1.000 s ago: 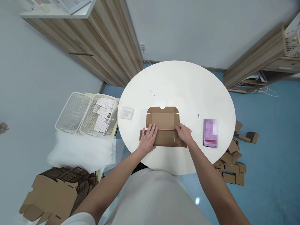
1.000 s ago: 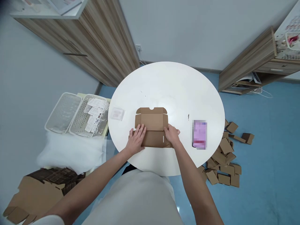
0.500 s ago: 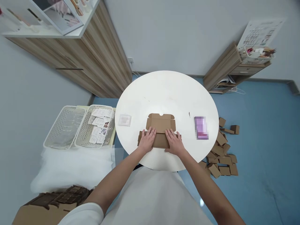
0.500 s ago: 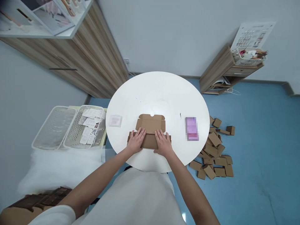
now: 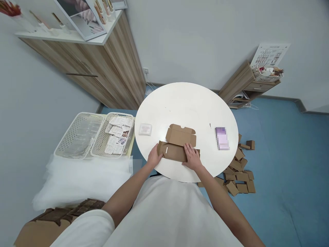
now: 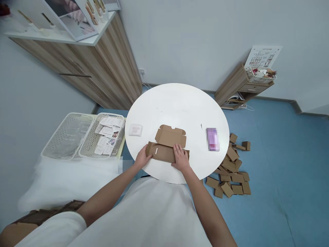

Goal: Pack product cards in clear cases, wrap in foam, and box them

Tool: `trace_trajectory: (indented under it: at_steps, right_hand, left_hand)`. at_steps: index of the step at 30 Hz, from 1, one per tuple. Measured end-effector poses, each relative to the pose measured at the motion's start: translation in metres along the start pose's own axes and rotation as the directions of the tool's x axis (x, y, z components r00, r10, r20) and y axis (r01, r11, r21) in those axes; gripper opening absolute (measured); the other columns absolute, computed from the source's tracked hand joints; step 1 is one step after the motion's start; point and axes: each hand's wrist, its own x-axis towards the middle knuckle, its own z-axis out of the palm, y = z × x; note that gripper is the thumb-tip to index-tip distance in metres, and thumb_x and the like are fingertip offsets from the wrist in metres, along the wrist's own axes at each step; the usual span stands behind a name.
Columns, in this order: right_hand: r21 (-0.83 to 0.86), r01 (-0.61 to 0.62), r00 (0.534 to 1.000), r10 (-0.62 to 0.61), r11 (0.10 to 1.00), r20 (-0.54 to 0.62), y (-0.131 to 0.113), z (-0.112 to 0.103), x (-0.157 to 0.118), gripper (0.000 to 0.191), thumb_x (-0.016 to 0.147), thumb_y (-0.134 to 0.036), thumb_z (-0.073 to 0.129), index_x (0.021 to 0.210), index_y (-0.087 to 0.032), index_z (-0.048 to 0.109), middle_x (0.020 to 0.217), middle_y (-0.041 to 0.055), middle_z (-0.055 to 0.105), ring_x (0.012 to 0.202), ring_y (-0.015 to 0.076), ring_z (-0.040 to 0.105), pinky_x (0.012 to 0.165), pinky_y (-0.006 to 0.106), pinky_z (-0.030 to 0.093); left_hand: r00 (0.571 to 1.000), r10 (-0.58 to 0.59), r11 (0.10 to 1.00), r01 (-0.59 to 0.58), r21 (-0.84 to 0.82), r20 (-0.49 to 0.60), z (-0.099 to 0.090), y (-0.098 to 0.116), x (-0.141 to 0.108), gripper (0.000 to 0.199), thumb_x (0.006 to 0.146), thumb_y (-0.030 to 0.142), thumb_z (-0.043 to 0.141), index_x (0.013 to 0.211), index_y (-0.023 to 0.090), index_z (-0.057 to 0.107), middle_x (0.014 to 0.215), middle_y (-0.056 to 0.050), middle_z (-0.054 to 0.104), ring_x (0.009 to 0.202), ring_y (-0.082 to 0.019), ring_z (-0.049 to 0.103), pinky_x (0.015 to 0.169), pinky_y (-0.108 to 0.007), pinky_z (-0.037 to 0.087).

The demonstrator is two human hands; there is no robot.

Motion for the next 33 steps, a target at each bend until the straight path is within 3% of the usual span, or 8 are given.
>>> trace_trajectory:
  at_steps: [4, 10, 15, 18, 22, 29, 33]
  right_hand:
    - [0.008, -0.024, 0.999, 0.024, 1.000, 0.026, -0.004, 0.000, -0.002, 0.102, 0.064, -0.038, 0.064, 0.139, -0.023, -0.003, 0.148, 0.0064, 0.005, 0.135, 0.0235, 0.003, 0.101, 0.043, 0.024]
    - [-0.015, -0.004, 0.999, 0.004, 1.000, 0.053, -0.008, -0.002, 0.000, 0.104, 0.060, -0.039, 0.067, 0.139, -0.023, 0.001, 0.148, 0.0062, 0.005, 0.135, 0.0256, 0.005, 0.099, 0.042, 0.028]
    - [-0.036, -0.034, 0.998, 0.036, 0.999, 0.052, -0.015, 0.004, -0.001, 0.107, 0.060, -0.040, 0.067, 0.140, -0.019, -0.001, 0.148, 0.0067, 0.003, 0.135, 0.0252, 0.001, 0.095, 0.040, 0.034]
    - [-0.043, -0.018, 0.998, 0.021, 0.999, 0.063, -0.016, 0.004, -0.003, 0.110, 0.059, -0.043, 0.067, 0.140, -0.019, -0.004, 0.148, 0.0067, 0.002, 0.135, 0.0246, -0.001, 0.096, 0.040, 0.033]
    - [-0.034, 0.023, 0.997, -0.021, 0.999, 0.080, -0.013, 0.000, -0.003, 0.117, 0.055, -0.049, 0.069, 0.139, -0.019, -0.008, 0.148, 0.0085, 0.001, 0.135, 0.0242, -0.003, 0.099, 0.041, 0.028]
    - [-0.028, 0.086, 0.991, -0.083, 0.996, 0.104, -0.014, 0.001, -0.002, 0.123, 0.052, -0.051, 0.070, 0.139, -0.017, -0.010, 0.148, 0.0083, -0.001, 0.135, 0.0246, -0.005, 0.102, 0.043, 0.023]
    - [-0.029, 0.084, 0.993, -0.081, 0.996, 0.086, -0.013, 0.005, 0.000, 0.120, 0.054, -0.050, 0.069, 0.139, -0.018, -0.010, 0.148, 0.0084, -0.002, 0.135, 0.0255, -0.006, 0.101, 0.044, 0.023]
  left_hand:
    - [0.999, -0.004, 0.995, 0.000, -0.100, -0.036, -0.003, 0.015, 0.005, 0.036, 0.076, 0.020, 0.050, 0.112, 0.016, 0.051, 0.094, -0.007, 0.060, 0.083, -0.018, 0.058, 0.079, -0.034, 0.047]
    - [0.996, 0.089, 0.981, -0.089, -0.170, -0.009, -0.004, 0.034, -0.009, 0.029, 0.077, 0.022, 0.050, 0.105, 0.018, 0.056, 0.089, -0.005, 0.060, 0.081, -0.016, 0.058, 0.078, -0.030, 0.047]
    - [0.999, 0.039, 0.995, -0.041, -0.096, -0.021, 0.006, 0.041, -0.015, 0.042, 0.076, 0.039, 0.054, 0.112, 0.016, 0.051, 0.106, -0.009, 0.052, 0.097, -0.020, 0.054, 0.083, -0.033, 0.044]
    - [0.999, 0.046, 0.998, -0.046, -0.044, 0.006, 0.007, 0.036, -0.014, 0.033, 0.082, 0.030, 0.045, 0.111, 0.017, 0.049, 0.106, -0.009, 0.052, 0.095, -0.020, 0.054, 0.080, -0.032, 0.044]
    - [1.000, 0.000, 0.999, -0.001, 0.032, 0.031, 0.002, 0.030, -0.010, 0.031, 0.077, 0.017, 0.047, 0.107, 0.018, 0.045, 0.096, -0.006, 0.056, 0.085, -0.019, 0.056, 0.070, -0.030, 0.043]
    - [0.989, -0.115, 0.987, 0.103, 0.124, 0.092, 0.003, 0.031, -0.003, 0.027, 0.069, 0.008, 0.047, 0.093, 0.019, 0.044, 0.084, -0.003, 0.058, 0.075, -0.017, 0.056, 0.062, -0.026, 0.038]
    - [0.985, -0.138, 0.973, 0.116, 0.200, 0.102, 0.001, 0.034, -0.002, 0.027, 0.072, 0.011, 0.047, 0.099, 0.019, 0.044, 0.085, -0.005, 0.058, 0.078, -0.020, 0.056, 0.064, -0.029, 0.039]
